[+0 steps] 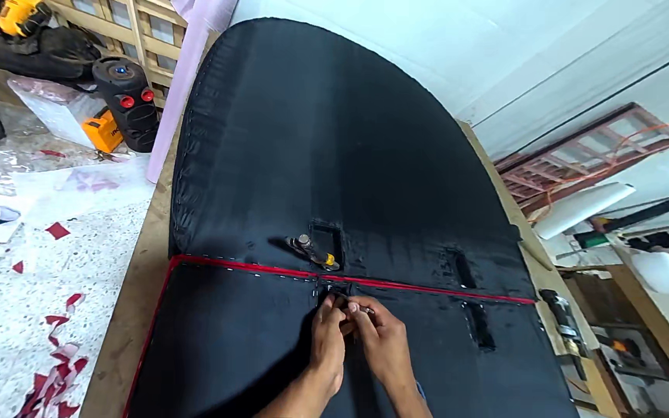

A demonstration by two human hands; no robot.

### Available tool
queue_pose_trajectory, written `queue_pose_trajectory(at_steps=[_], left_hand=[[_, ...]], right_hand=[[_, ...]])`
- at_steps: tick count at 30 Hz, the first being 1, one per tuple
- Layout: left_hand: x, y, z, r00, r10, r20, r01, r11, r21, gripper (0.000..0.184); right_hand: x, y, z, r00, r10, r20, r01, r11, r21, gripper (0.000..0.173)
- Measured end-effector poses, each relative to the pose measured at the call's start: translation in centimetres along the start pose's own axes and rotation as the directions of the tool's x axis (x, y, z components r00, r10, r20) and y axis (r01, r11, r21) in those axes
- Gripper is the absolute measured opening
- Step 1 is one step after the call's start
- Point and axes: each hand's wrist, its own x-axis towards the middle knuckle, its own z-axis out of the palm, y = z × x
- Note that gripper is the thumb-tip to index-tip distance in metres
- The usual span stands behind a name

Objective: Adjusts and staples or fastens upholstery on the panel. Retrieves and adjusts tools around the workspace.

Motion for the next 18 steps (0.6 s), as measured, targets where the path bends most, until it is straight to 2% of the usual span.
queue_pose_trajectory(at_steps=[5, 9, 16, 18], left_hand=[[-0.1, -0.7, 0.2, 0.998, 0.054, -0.026, -0.054, 0.998, -0.027, 0.046], [-0.3, -0.8, 0.3, 0.997, 0.027, -0.068, -0.033, 0.996, -0.081, 0.042], [0.4, -0.8, 0.1, 0.996, 0.056, -0.071, -0.063, 0.993, -0.100, 0.047], [0.4, -0.5, 0.1, 0.996, 0.059, -0.067, -0.065, 0.993, -0.097, 0.047]], right_hand=[[0.7, -0.4, -0.2, 0.998, 0.060, 0.028, -0.059, 0.998, -0.023, 0.018], [0.8, -0.7, 0.0, 0.995, 0.071, 0.065, -0.072, 0.997, 0.001, 0.019], [0.8, -0.7, 1.3, 0.999, 0.007, 0.035, -0.009, 0.999, 0.038, 0.018], [0.9, -0.8, 1.8, 0.999, -0.031, 0.022, 0.032, 0.999, -0.007, 0.017]])
